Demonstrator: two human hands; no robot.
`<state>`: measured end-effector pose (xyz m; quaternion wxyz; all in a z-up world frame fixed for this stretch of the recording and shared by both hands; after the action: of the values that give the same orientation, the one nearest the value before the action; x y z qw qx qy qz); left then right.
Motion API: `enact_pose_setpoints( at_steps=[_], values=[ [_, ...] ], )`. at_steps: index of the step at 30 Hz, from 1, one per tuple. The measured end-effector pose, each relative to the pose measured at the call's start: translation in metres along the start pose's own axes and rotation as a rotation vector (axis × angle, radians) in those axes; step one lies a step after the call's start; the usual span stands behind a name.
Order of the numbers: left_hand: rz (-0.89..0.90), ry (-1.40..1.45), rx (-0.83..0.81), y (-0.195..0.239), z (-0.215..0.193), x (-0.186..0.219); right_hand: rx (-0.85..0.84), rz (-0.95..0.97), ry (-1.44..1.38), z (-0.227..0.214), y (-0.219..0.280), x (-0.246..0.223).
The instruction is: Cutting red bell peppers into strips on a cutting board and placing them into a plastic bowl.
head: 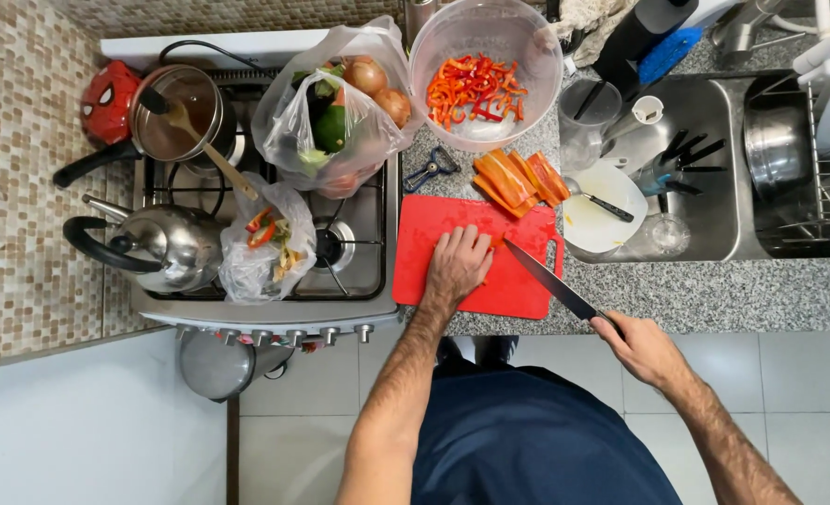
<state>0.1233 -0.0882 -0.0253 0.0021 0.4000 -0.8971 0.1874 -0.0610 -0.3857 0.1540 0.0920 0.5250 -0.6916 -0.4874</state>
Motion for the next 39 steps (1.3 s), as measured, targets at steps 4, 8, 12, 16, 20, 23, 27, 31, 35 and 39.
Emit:
enact_pose_setpoints(
  at_steps=[4, 8, 12, 16, 20, 23, 27, 31, 35, 39],
  values=[
    [0.031, -0.102, 0.024, 0.004, 0.039, -0.007, 0.028, 0.016, 0.004, -0.002, 0.002, 0.004],
    [0.056, -0.088, 0.032, 0.006, 0.035, -0.008, 0.051, 0.001, 0.004, -0.002, 0.005, 0.003],
    [0.037, 0.092, 0.063, 0.000, 0.013, -0.012, 0.085, -0.011, 0.005, -0.002, 0.008, 0.005],
    [-0.009, 0.180, 0.165, -0.038, -0.023, -0.019, 0.089, -0.029, -0.003, -0.003, 0.008, 0.015],
    [-0.024, 0.165, 0.378, -0.132, -0.096, -0.039, 0.100, -0.018, -0.025, -0.002, 0.009, 0.018],
    [-0.035, 0.183, 0.477, -0.225, -0.143, -0.062, 0.130, -0.025, -0.045, 0.000, 0.007, 0.021],
    [-0.217, 0.202, 0.060, -0.298, -0.153, -0.088, 0.093, 0.049, -0.063, 0.006, 0.004, 0.030],
    [-0.327, 0.158, -0.210, -0.303, -0.144, -0.096, 0.085, 0.082, -0.089, 0.010, 0.014, 0.036],
    [-0.241, 0.234, -0.016, -0.269, -0.178, -0.071, 0.073, 0.110, -0.125, 0.013, 0.021, 0.045],
    [0.222, -0.053, 0.105, -0.207, -0.132, -0.051, 0.099, 0.102, -0.169, 0.014, 0.020, 0.057]
  ],
)
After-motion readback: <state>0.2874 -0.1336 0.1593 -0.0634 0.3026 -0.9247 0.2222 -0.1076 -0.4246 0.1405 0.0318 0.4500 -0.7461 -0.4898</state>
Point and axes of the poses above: each hand's wrist, its own y-axis away from the middle knuckle, its own z-axis out of the palm, x = y × z, the point moved 1 cm from there along -y, towards the middle knuckle, and after that the axes turned 12 degrees about -x, right-handed, at the moved point
